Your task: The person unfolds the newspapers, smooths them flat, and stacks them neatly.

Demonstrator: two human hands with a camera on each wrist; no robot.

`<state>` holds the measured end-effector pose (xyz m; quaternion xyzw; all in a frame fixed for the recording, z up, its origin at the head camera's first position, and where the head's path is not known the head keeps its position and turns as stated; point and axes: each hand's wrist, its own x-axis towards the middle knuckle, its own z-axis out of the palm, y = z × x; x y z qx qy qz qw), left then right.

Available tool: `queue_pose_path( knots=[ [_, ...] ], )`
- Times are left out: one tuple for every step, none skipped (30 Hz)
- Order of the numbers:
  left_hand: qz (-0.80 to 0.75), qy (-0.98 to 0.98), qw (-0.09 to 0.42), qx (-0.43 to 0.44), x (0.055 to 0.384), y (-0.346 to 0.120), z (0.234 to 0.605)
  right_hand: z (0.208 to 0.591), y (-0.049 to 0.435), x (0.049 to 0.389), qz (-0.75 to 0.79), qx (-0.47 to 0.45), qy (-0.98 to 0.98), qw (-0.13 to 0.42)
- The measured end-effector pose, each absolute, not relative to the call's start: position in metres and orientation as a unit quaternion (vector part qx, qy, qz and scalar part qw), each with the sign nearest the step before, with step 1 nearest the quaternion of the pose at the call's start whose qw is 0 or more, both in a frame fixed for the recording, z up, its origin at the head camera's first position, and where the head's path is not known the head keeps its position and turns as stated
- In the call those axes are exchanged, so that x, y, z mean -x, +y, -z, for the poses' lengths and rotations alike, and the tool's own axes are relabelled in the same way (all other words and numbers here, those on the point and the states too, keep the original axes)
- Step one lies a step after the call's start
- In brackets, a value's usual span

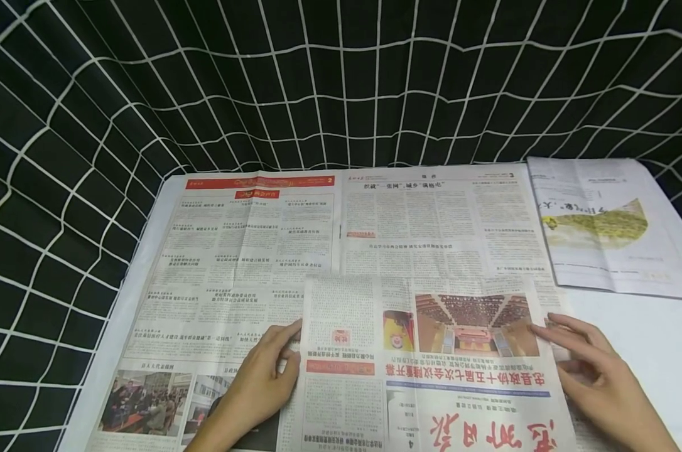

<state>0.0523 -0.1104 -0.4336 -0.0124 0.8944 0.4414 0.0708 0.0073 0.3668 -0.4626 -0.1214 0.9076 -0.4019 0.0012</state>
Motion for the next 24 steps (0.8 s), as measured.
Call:
queue_pose_path(
  knots=[
    [-0.441,0.895,0.068,0.011,-0.052,-0.111,0.434,0.462,0.366,-0.008,0.401,0.125,0.907,-0.010],
    [-0.440,0.895,0.068,0.012,-0.052,-0.111,0.434,0.462,0.366,-0.008,0.400,0.125,0.908,-0.019],
    [-0.440,0.895,0.069,0.013,-0.053,-0.111,0.435,0.462,0.366,-0.008,0.401,0.120,0.908,-0.025],
    [-0.441,0.895,0.070,0.013,-0.053,-0.112,0.435,0.461,0.365,-0.009,0.402,0.112,0.908,-0.030],
    [-0.444,0.893,0.075,0.014,-0.053,-0.112,0.435,0.461,0.364,-0.009,0.410,0.108,0.905,-0.032],
    [-0.445,0.892,0.078,0.016,-0.053,-0.112,0.435,0.460,0.364,-0.010,0.416,0.104,0.903,-0.034],
    [-0.445,0.892,0.080,0.015,-0.053,-0.113,0.436,0.460,0.364,-0.010,0.422,0.103,0.900,-0.034],
    [-0.444,0.892,0.081,0.014,-0.053,-0.113,0.436,0.459,0.364,-0.010,0.424,0.105,0.899,-0.038],
    [-0.444,0.893,0.079,0.010,-0.053,-0.113,0.436,0.459,0.364,-0.010,0.431,0.112,0.895,-0.041],
    [-0.442,0.894,0.077,0.007,-0.053,-0.114,0.437,0.458,0.365,-0.010,0.434,0.122,0.891,-0.046],
    [-0.440,0.895,0.077,0.003,-0.053,-0.114,0.437,0.458,0.366,-0.010,0.434,0.134,0.889,-0.049],
    [-0.440,0.895,0.075,-0.001,-0.052,-0.115,0.437,0.457,0.366,-0.009,0.433,0.142,0.889,-0.051],
    [-0.439,0.895,0.075,-0.005,-0.052,-0.115,0.437,0.456,0.367,-0.009,0.435,0.147,0.887,-0.051],
    [-0.439,0.895,0.075,-0.007,-0.051,-0.116,0.437,0.456,0.368,-0.009,0.437,0.151,0.885,-0.051],
    [-0.440,0.895,0.075,-0.009,-0.051,-0.116,0.436,0.456,0.369,-0.009,0.441,0.156,0.883,-0.051],
    [-0.440,0.894,0.077,-0.012,-0.050,-0.117,0.436,0.456,0.369,-0.009,0.438,0.157,0.884,-0.053],
    [-0.439,0.895,0.077,-0.017,-0.050,-0.118,0.436,0.457,0.370,-0.008,0.437,0.160,0.883,-0.054],
    [-0.436,0.897,0.076,-0.023,-0.049,-0.119,0.435,0.456,0.371,-0.007,0.441,0.171,0.879,-0.060],
    [-0.431,0.899,0.076,-0.027,-0.049,-0.119,0.435,0.456,0.371,-0.005,0.447,0.189,0.871,-0.072],
    [-0.425,0.901,0.076,-0.030,-0.049,-0.119,0.434,0.454,0.370,-0.004,0.454,0.208,0.862,-0.084],
    [-0.419,0.904,0.075,-0.033,-0.049,-0.120,0.434,0.453,0.368,-0.002,0.490,0.232,0.836,-0.092],
    [-0.415,0.906,0.074,-0.036,-0.049,-0.119,0.433,0.450,0.365,-0.002,0.531,0.248,0.805,-0.089],
    [-0.413,0.907,0.074,-0.037,-0.049,-0.119,0.433,0.445,0.361,-0.001,0.574,0.266,0.769,-0.085],
    [-0.413,0.907,0.075,-0.036,-0.048,-0.118,0.433,0.439,0.355,0.000,0.613,0.282,0.734,-0.082]
  ],
)
